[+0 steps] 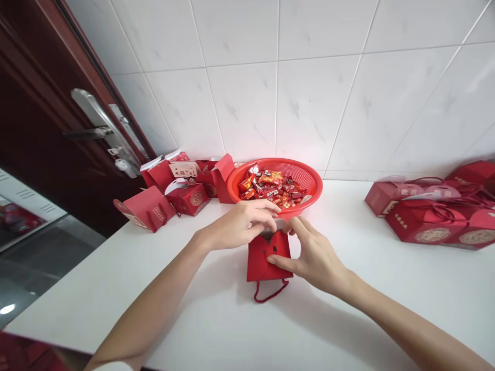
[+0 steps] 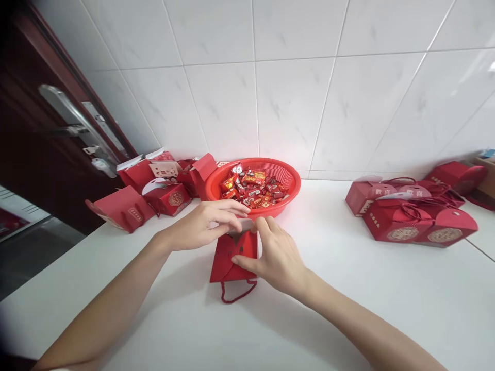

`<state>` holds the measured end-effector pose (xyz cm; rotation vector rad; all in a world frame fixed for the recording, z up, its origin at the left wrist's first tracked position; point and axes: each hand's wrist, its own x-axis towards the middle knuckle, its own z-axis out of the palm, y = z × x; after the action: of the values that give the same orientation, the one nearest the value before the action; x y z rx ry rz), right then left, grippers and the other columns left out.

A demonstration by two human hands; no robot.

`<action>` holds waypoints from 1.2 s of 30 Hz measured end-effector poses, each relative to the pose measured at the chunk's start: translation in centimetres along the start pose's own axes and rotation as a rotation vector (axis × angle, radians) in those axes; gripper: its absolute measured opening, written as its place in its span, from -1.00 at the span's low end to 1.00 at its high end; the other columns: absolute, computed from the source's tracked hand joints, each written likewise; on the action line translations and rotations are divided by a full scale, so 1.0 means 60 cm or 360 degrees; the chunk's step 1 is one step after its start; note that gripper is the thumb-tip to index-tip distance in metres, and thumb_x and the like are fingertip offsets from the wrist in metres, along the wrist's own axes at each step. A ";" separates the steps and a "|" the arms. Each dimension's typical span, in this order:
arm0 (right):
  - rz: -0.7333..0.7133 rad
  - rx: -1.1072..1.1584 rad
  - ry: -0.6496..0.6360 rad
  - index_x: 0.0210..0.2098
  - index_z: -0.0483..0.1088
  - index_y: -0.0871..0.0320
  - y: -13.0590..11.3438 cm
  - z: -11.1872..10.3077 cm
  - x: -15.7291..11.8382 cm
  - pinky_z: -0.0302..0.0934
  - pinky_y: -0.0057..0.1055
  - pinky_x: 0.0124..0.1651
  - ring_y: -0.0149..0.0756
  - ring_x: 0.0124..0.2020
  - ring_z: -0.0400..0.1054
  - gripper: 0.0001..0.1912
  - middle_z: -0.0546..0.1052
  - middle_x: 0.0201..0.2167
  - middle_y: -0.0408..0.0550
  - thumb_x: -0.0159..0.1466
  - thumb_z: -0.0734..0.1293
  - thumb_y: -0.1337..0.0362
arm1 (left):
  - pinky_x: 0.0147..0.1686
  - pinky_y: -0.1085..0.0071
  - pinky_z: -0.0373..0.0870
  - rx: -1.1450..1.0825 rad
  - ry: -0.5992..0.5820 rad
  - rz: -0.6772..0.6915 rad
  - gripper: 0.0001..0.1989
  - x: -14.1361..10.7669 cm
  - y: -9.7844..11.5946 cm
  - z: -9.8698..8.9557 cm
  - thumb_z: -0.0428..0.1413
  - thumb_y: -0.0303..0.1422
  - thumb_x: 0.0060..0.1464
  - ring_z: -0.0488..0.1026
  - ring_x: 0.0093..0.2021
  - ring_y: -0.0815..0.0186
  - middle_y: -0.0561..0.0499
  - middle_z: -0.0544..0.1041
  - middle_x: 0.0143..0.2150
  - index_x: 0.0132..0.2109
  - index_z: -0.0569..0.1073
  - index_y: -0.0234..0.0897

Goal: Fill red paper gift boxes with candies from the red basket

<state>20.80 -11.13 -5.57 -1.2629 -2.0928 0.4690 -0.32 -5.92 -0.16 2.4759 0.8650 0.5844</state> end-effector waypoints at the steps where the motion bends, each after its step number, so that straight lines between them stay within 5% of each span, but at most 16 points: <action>1: 0.0027 -0.0018 -0.0017 -0.07 0.30 0.07 0.000 -0.002 0.002 0.40 -0.24 -0.23 -0.17 -0.23 0.47 -0.54 0.50 -0.14 -0.02 0.17 0.52 0.09 | -0.09 0.32 0.55 -0.0008 0.0007 0.0002 -0.72 0.004 -0.004 0.004 0.01 -0.43 0.25 0.56 0.06 0.16 -0.04 0.54 0.15 -0.27 0.63 -0.18; 5: 0.0118 -0.0056 -0.0127 -0.11 0.26 0.07 0.000 -0.005 0.008 0.34 -0.29 -0.31 -0.20 -0.28 0.45 -0.49 0.49 -0.12 -0.02 0.11 0.54 0.06 | -0.06 0.33 0.52 0.0064 -0.0028 0.0021 -0.68 0.015 -0.018 0.012 -0.02 -0.47 0.23 0.56 0.03 0.20 -0.02 0.56 0.12 -0.22 0.65 -0.17; 9: 0.0196 0.0067 -0.0171 -0.24 0.23 0.07 0.006 -0.006 0.013 0.30 -0.35 -0.31 -0.29 -0.35 0.42 -0.73 0.47 -0.20 -0.09 0.21 0.42 0.19 | -0.12 0.37 0.46 0.0158 -0.0177 0.0006 -0.66 0.022 -0.024 0.009 -0.03 -0.50 0.22 0.58 -0.07 0.25 0.03 0.62 0.02 -0.15 0.64 -0.16; 12: 0.0231 0.0296 -0.0105 -0.37 0.18 0.07 0.014 -0.011 0.017 0.23 -0.39 -0.35 -0.34 -0.41 0.36 -0.84 0.45 -0.36 -0.14 0.29 0.26 0.22 | -0.18 0.38 0.42 0.0154 -0.0327 -0.0024 -0.73 0.023 -0.021 0.005 0.02 -0.38 0.28 0.57 -0.12 0.24 0.02 0.63 -0.05 -0.12 0.64 -0.15; 17: 0.0415 0.0384 -0.0097 -0.54 0.11 0.07 0.023 -0.031 0.023 0.03 -0.42 -0.47 -0.40 -0.54 0.11 -0.73 0.31 -0.58 -0.21 0.26 0.21 0.21 | -0.22 0.39 0.37 0.0114 -0.0530 -0.0161 -0.76 0.017 -0.019 -0.004 0.24 -0.16 0.14 0.53 -0.13 0.21 0.00 0.57 -0.06 -0.13 0.62 -0.19; 23: 0.0641 0.0638 -0.0350 -0.59 0.22 0.11 0.043 -0.054 0.031 0.15 -0.41 -0.41 -0.37 -0.49 0.26 -0.75 0.32 -0.58 -0.20 0.16 0.28 0.19 | -0.06 0.40 0.38 -0.0124 -0.0504 -0.0185 -0.73 0.008 -0.037 -0.026 0.37 -0.15 -0.02 0.50 0.05 0.16 0.00 0.52 0.15 -0.38 0.55 -0.22; 28: 0.0687 0.1019 -0.0578 -0.62 0.14 0.11 0.063 -0.066 0.042 0.33 -0.36 -0.31 -0.33 -0.45 0.39 -0.63 0.23 -0.59 -0.26 0.14 0.37 0.14 | 0.08 0.30 0.36 -0.0083 -0.0479 -0.0256 -0.59 0.000 -0.046 -0.042 0.21 0.00 0.15 0.50 0.12 0.11 -0.02 0.51 0.21 -0.46 0.57 -0.23; 32: 0.0731 0.1273 -0.0816 -0.57 0.17 0.13 0.085 -0.069 0.046 0.36 -0.36 -0.26 -0.28 -0.41 0.51 -0.59 0.19 -0.57 -0.30 0.17 0.43 0.10 | 0.10 0.29 0.39 0.0019 -0.0498 -0.0423 -0.65 -0.003 -0.035 -0.049 0.25 0.00 0.10 0.50 0.12 0.09 -0.02 0.54 0.19 -0.13 0.65 -0.13; 36: 0.0683 0.1549 -0.1061 -0.45 0.35 0.19 0.112 -0.062 0.050 0.41 -0.33 -0.16 -0.26 -0.34 0.55 -0.69 0.36 -0.49 -0.25 0.17 0.50 0.14 | -0.02 0.36 0.50 -0.0193 -0.0607 -0.0662 -0.36 -0.011 -0.036 -0.054 0.32 -0.08 0.02 0.56 0.06 0.13 -0.07 0.53 0.23 0.24 0.49 -0.11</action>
<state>26.69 -5.41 -5.81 -0.9741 -1.5897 2.0232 -3.49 -3.97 1.12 2.1085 1.1013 0.0178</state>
